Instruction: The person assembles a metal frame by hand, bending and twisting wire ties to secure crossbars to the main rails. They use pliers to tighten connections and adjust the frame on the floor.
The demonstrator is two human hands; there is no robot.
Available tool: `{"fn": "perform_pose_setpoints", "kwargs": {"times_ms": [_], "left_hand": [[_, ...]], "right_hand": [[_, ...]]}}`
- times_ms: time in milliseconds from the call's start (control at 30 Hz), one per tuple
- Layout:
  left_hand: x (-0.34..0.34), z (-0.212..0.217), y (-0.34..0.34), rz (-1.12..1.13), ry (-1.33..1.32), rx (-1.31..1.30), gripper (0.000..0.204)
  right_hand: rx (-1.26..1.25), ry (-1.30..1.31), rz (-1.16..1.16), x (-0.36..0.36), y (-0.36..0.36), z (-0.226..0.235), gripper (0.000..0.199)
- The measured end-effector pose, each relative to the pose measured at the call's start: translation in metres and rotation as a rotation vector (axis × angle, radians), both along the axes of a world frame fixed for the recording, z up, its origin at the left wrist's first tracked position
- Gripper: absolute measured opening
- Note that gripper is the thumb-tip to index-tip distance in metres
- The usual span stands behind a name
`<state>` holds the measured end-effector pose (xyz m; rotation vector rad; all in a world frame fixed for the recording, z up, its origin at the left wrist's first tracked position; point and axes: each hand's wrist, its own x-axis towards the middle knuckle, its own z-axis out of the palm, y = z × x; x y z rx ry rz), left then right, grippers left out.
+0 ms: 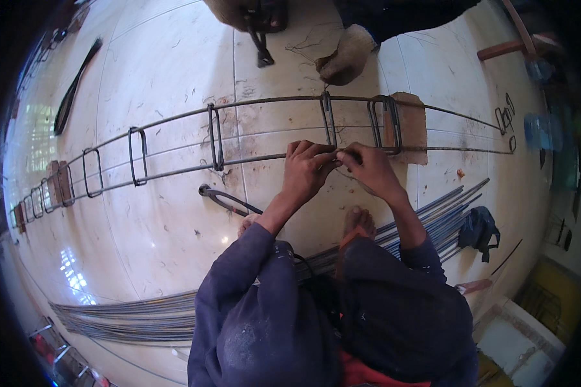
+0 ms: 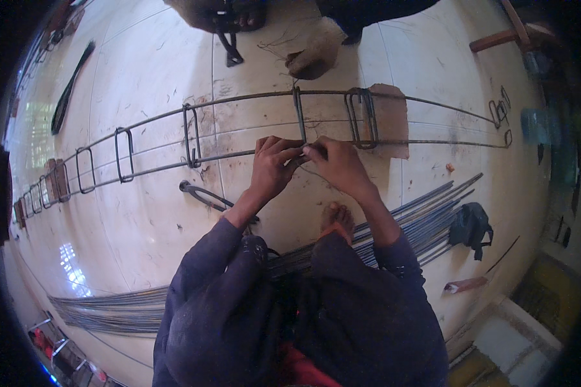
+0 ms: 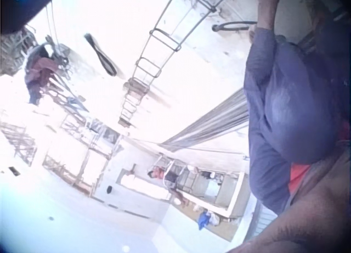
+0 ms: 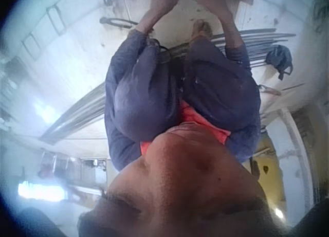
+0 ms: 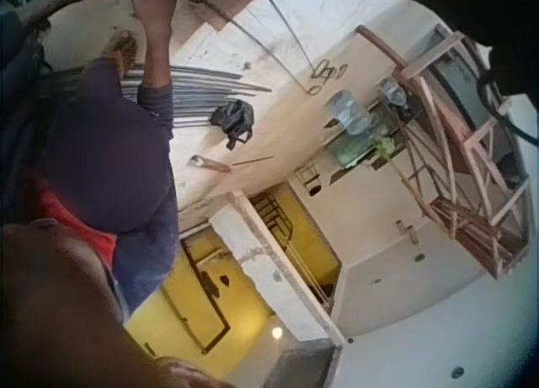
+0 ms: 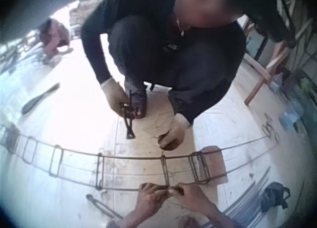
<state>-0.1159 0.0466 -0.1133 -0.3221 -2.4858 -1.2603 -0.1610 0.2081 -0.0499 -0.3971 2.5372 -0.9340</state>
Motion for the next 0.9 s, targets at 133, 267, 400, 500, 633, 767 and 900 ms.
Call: {"fn": "perform_pose_setpoints", "kwargs": {"times_ms": [133,267,400,500,633,767,900], "left_hand": [[-0.005,0.012,-0.006,-0.051,-0.111,0.012,0.022],[-0.006,0.021,-0.008,-0.045,-0.184,0.043,0.02],[-0.008,0.008,-0.009,-0.049,-0.177,0.102,0.012],[-0.011,0.01,-0.01,-0.031,-0.225,0.082,0.009],[-0.026,0.029,-0.013,-0.106,-0.236,-0.025,0.009],[-0.036,0.041,-0.013,-0.171,-0.277,-0.115,0.007],[-0.034,0.048,-0.001,-0.202,-0.183,-0.315,0.009]], "right_hand": [[-0.087,-0.13,-0.108,0.005,-0.002,-0.012,0.028],[-0.022,-0.124,-0.033,0.003,-0.003,-0.008,0.023],[0.077,0.084,0.041,0.009,0.0,-0.015,0.019],[0.077,0.168,0.022,0.017,-0.002,-0.021,0.015],[0.056,0.302,0.004,0.029,-0.004,-0.03,0.01],[0.056,0.392,-0.072,0.04,-0.011,-0.042,0.008],[0.124,0.413,-0.188,0.053,-0.028,-0.047,0.013]]}}
